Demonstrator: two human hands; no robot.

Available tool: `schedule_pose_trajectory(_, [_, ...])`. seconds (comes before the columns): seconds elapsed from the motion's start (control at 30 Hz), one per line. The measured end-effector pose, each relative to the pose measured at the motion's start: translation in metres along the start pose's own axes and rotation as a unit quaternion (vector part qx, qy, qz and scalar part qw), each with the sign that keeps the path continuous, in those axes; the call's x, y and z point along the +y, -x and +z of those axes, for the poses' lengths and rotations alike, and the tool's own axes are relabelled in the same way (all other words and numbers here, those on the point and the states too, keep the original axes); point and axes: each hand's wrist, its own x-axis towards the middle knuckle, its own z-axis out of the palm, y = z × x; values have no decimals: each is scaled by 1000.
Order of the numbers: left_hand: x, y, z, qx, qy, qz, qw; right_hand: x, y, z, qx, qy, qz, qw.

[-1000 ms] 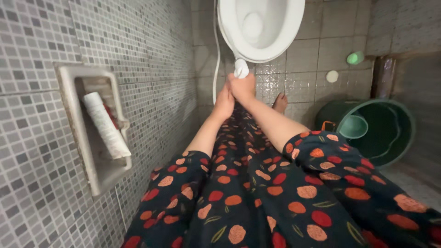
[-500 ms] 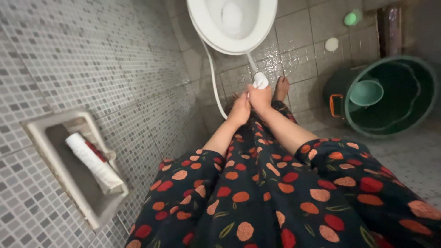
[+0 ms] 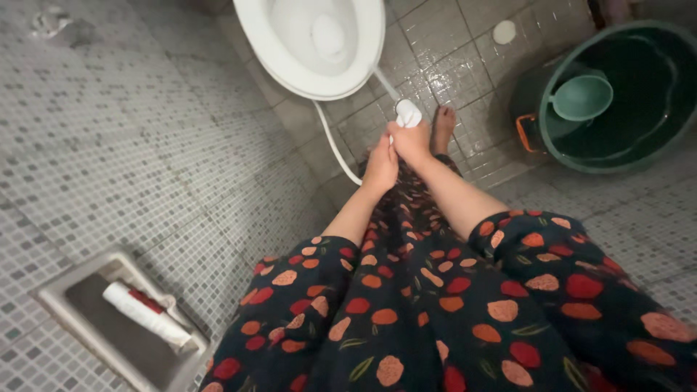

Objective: The person cleans a white toilet in a tiled bathroom using a handheld bidet sprayer and a white sponge. They scrub and rinse the tank, seat, lid, and bowl interior, then rinse their hands.

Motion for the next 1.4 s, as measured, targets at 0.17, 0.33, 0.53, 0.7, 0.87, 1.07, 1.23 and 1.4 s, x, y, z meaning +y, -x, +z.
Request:
schedule_pose_trajectory(0.17, [34,-2,13,-3,-4,-54,999,7,-11,-17,-36,-2,38,999])
schedule_pose_trajectory(0.33, [62,-39,37,-9,-57,-16,998,11,-57,-39,-25,-26,47,998])
schedule_pose_trajectory(0.53, [93,-93,77,37,-58,-44,997,-2,-123,-70,-58,-15,19,998])
schedule_pose_trajectory(0.7, [101,-100,101,17,-83,-71,994,21,-142,-81,-157,-129,146,968])
schedule_pose_trajectory(0.87, [116,-129,110,44,-115,-49,991,5,-174,-84,-156,-182,133,962])
schedule_pose_trajectory(1.07, [162,-204,96,98,-115,-29,988,-91,-235,-99,-109,-118,57,985])
schedule_pose_trajectory(1.23, [173,-208,86,108,-109,-55,987,-126,-226,-103,-138,-149,56,978])
schedule_pose_trajectory(1.4, [167,-216,77,107,-72,-45,991,-138,-233,-100,-132,-124,15,983])
